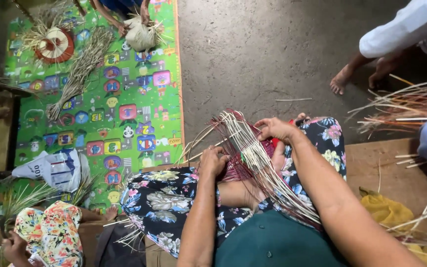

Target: Weaving long natural fibers together by hand to create a structured woven object.

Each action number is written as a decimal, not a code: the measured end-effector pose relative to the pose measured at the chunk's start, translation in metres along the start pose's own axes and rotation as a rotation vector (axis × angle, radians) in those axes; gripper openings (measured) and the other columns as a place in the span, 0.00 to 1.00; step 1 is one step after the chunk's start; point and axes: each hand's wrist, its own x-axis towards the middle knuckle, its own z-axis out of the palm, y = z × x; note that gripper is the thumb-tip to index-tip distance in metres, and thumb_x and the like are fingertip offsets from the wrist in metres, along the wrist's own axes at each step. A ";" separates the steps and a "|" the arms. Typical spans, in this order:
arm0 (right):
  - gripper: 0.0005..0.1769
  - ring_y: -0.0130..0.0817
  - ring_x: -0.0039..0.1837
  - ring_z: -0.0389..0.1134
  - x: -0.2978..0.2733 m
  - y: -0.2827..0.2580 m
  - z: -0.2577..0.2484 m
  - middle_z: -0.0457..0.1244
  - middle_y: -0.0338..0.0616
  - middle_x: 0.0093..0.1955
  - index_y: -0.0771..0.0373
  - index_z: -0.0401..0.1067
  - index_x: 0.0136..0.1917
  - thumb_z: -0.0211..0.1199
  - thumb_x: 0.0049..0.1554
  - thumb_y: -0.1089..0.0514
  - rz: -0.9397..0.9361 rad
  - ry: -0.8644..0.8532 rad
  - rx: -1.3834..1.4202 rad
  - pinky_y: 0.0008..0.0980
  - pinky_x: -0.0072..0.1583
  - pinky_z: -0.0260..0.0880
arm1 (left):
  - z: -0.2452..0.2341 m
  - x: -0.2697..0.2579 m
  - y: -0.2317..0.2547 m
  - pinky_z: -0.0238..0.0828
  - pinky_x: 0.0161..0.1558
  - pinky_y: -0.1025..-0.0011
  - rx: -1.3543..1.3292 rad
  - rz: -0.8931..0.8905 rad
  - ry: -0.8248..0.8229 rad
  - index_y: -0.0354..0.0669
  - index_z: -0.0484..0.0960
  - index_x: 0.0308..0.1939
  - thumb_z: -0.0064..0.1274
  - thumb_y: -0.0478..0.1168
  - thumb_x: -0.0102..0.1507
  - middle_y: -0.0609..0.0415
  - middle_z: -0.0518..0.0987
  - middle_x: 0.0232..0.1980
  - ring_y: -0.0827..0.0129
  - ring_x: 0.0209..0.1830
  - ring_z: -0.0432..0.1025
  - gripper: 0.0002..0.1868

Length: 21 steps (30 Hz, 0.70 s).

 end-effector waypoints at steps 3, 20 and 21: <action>0.38 0.50 0.60 0.55 -0.005 -0.013 -0.012 0.56 0.56 0.56 0.65 0.57 0.60 0.64 0.38 0.53 0.010 0.074 -0.029 0.40 0.59 0.55 | 0.008 0.008 -0.005 0.59 0.52 0.57 -0.100 -0.010 0.016 0.55 0.76 0.34 0.49 0.46 0.53 0.49 0.70 0.47 0.52 0.52 0.62 0.07; 0.22 0.29 0.39 0.62 -0.009 0.001 -0.010 0.62 0.41 0.35 0.57 0.68 0.50 0.51 0.39 0.62 0.030 0.044 -0.209 0.22 0.40 0.62 | 0.015 0.012 -0.016 0.61 0.48 0.59 -0.269 0.036 0.140 0.49 0.75 0.25 0.52 0.40 0.48 0.47 0.71 0.38 0.50 0.46 0.65 0.03; 0.22 0.31 0.40 0.62 -0.010 0.000 -0.009 0.62 0.41 0.36 0.57 0.68 0.50 0.50 0.40 0.61 0.035 0.057 -0.289 0.23 0.41 0.62 | 0.017 0.013 -0.018 0.61 0.48 0.60 -0.272 0.044 0.158 0.49 0.74 0.25 0.51 0.40 0.49 0.48 0.71 0.37 0.52 0.46 0.65 0.03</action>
